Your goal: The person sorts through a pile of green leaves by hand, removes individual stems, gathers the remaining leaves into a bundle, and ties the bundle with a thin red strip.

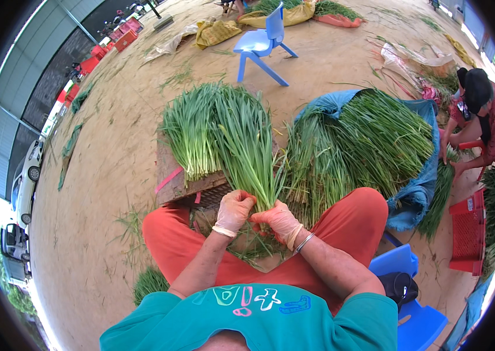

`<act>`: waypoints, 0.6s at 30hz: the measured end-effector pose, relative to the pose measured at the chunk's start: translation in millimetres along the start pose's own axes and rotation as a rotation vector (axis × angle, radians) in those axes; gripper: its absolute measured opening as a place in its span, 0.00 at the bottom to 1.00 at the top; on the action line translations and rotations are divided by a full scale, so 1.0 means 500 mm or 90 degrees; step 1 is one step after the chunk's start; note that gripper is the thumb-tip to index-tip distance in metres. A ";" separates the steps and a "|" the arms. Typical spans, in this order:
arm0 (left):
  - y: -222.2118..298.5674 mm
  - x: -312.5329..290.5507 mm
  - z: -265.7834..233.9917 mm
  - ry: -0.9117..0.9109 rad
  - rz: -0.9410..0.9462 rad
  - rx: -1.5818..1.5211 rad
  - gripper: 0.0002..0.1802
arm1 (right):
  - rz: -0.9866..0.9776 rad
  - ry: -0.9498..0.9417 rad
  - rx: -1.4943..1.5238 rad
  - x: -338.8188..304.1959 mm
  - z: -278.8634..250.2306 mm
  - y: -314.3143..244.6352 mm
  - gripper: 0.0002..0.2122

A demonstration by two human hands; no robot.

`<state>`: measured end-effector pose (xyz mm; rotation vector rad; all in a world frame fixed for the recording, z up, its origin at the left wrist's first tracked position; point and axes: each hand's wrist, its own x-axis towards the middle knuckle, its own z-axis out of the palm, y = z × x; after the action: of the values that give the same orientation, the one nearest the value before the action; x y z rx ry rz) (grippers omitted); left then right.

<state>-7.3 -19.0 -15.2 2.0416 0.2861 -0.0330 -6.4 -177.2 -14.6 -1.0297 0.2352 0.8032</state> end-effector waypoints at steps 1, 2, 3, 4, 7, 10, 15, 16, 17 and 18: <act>-0.014 0.002 0.006 0.039 0.078 0.129 0.10 | 0.002 0.008 -0.005 -0.001 0.002 -0.002 0.22; -0.020 0.003 0.012 0.056 0.091 0.186 0.11 | 0.003 0.019 -0.008 -0.003 0.000 -0.002 0.21; -0.027 0.004 0.013 0.060 0.111 0.189 0.11 | 0.004 0.017 0.008 0.002 -0.006 0.004 0.20; -0.036 0.004 0.010 0.064 0.130 0.191 0.11 | 0.005 0.015 0.025 0.011 -0.014 0.014 0.18; -0.100 0.008 -0.016 0.154 0.150 0.010 0.07 | 0.038 -0.019 0.079 0.018 -0.018 0.008 0.13; -0.036 -0.008 -0.062 0.138 -0.069 -0.325 0.05 | 0.058 -0.027 0.130 0.013 -0.038 -0.011 0.10; -0.009 -0.035 -0.072 0.053 -0.155 -0.398 0.06 | 0.084 -0.046 0.164 0.014 -0.013 -0.009 0.11; -0.022 -0.041 -0.060 0.010 -0.131 -0.415 0.05 | 0.073 -0.064 0.178 0.013 -0.001 -0.008 0.11; -0.016 -0.048 -0.042 -0.021 -0.137 -0.388 0.06 | 0.058 -0.076 0.193 0.010 0.006 -0.007 0.11; 0.003 -0.064 -0.027 -0.043 -0.115 -0.381 0.07 | 0.044 -0.086 0.207 0.008 0.007 -0.005 0.11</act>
<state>-39.2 -13.9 -3.0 1.4149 0.3845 -0.1145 -2.4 -173.1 -13.2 -0.6619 0.2768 0.8613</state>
